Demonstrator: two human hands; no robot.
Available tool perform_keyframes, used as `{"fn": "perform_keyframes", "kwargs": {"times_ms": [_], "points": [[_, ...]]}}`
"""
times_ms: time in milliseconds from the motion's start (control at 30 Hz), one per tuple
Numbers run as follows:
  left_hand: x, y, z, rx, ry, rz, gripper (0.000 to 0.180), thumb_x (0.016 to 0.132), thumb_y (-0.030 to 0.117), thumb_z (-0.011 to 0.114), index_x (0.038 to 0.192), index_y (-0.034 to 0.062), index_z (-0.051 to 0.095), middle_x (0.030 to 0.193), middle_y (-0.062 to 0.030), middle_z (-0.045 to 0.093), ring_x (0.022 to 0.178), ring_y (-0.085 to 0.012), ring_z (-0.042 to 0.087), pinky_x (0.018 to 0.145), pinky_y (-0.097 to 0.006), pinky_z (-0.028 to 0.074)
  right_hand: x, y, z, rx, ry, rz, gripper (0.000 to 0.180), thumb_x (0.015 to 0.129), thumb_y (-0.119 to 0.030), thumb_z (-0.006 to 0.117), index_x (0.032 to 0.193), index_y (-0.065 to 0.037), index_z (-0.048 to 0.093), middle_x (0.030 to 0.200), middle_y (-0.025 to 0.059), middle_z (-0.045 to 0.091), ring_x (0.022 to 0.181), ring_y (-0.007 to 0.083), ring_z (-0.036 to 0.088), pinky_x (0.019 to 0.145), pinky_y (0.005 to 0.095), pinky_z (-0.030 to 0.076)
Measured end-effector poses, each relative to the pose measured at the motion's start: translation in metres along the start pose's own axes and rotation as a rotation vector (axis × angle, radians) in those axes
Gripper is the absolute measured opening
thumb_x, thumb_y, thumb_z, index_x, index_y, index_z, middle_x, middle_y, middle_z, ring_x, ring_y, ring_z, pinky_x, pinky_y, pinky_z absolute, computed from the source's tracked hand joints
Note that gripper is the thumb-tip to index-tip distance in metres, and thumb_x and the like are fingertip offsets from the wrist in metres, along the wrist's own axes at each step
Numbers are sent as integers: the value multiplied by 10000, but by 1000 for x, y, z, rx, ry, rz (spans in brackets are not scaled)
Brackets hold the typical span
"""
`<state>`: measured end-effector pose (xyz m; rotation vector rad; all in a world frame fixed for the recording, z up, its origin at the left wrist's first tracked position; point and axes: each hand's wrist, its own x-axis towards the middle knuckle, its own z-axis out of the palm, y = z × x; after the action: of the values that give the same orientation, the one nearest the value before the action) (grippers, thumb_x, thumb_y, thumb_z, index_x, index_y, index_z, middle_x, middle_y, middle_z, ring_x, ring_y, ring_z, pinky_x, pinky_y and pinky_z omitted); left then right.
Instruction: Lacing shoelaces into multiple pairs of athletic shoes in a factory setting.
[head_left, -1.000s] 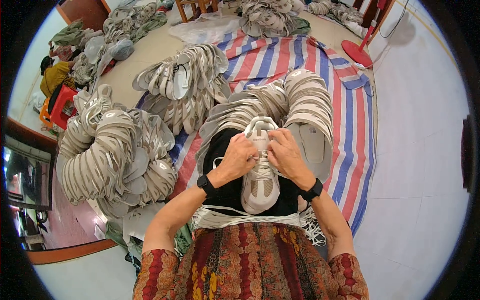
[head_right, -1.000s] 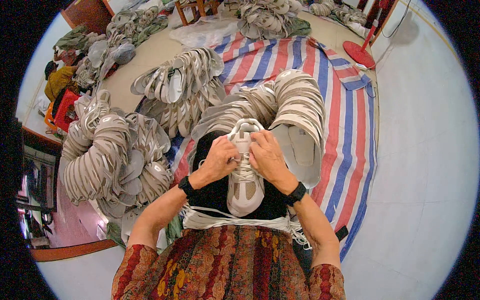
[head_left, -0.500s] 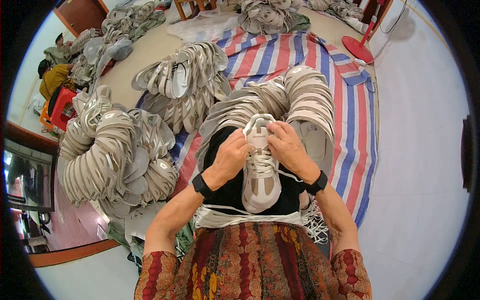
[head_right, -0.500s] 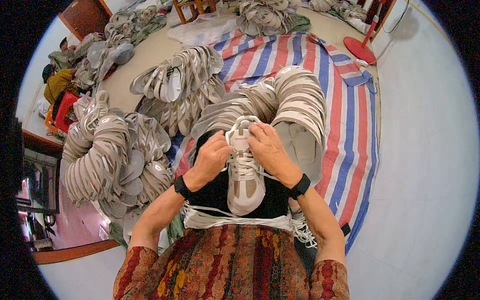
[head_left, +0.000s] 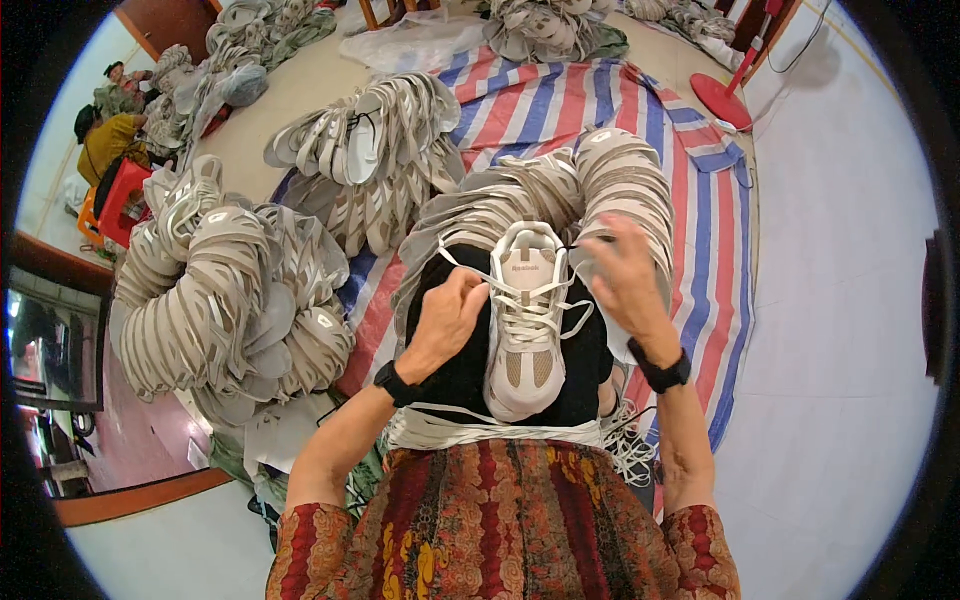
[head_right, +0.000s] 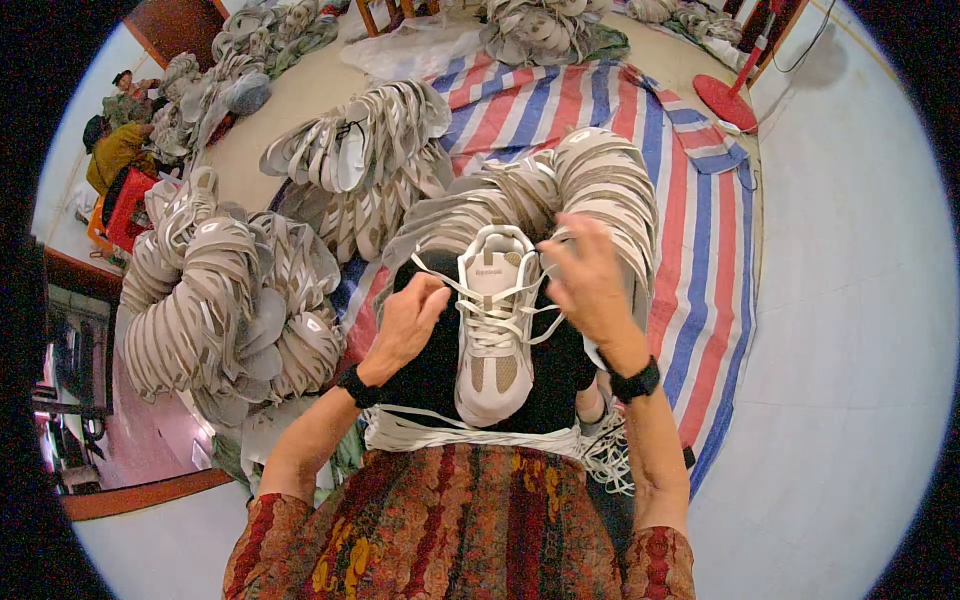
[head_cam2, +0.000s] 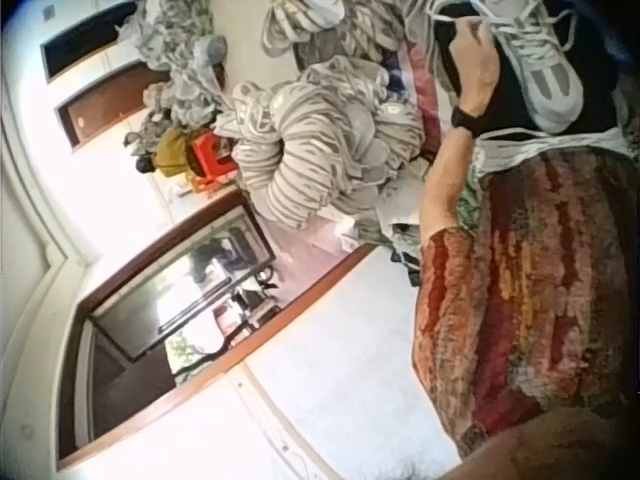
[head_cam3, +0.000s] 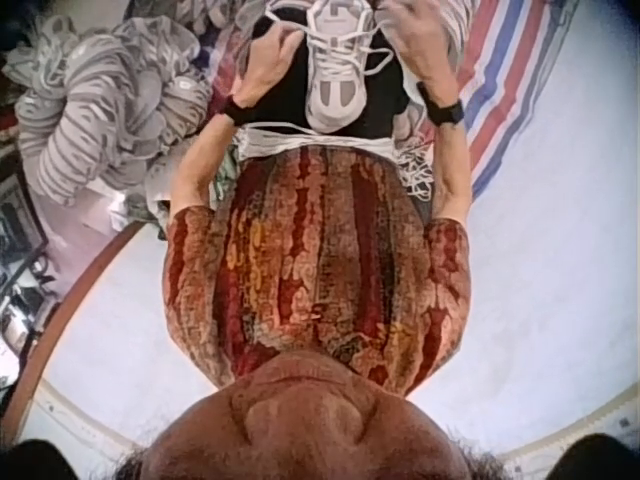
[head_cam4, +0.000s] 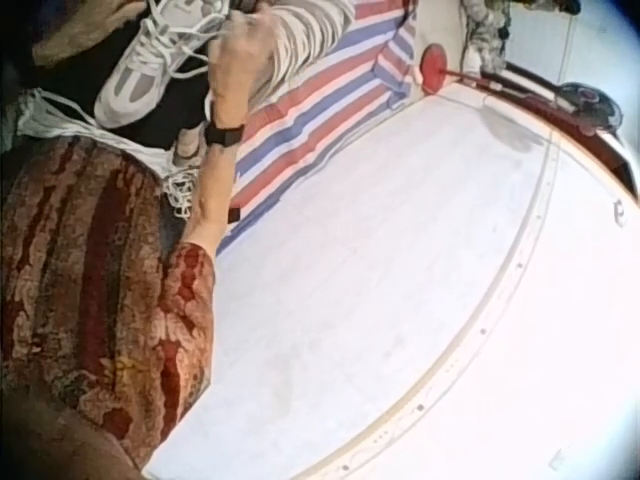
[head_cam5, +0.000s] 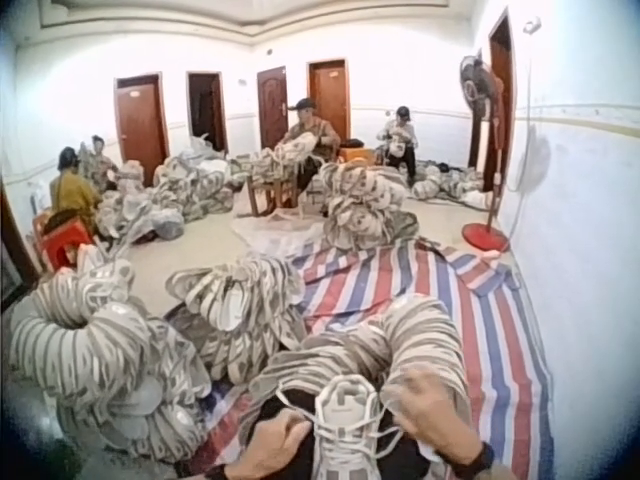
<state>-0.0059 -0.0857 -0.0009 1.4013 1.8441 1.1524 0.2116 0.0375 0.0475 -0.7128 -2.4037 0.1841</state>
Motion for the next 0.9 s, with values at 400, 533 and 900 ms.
{"fn": "perform_keyframes", "kwargs": {"times_ms": [400,533,900], "points": [[6,9,12,255,-71,567,233,634,1,643,841,58,554,880,-95,421,858,-267,432,759,-339,386,-5,-16,26,229,-265,3,164,682,-64,600,825,-21,532,840,114,557,850,286,530,767,368,428],[2,12,6,417,-54,629,171,648,44,672,770,46,551,825,-79,447,821,-258,450,696,-352,386,-11,-13,26,350,-275,132,166,722,-94,593,856,-18,532,713,122,564,681,302,550,634,362,439],[-10,-6,18,-582,-219,-370,119,745,61,641,817,82,549,658,-5,544,497,-97,455,442,-271,370,0,-22,35,667,-372,416,196,801,-171,579,891,2,552,645,125,578,561,184,547,527,304,421]]}}
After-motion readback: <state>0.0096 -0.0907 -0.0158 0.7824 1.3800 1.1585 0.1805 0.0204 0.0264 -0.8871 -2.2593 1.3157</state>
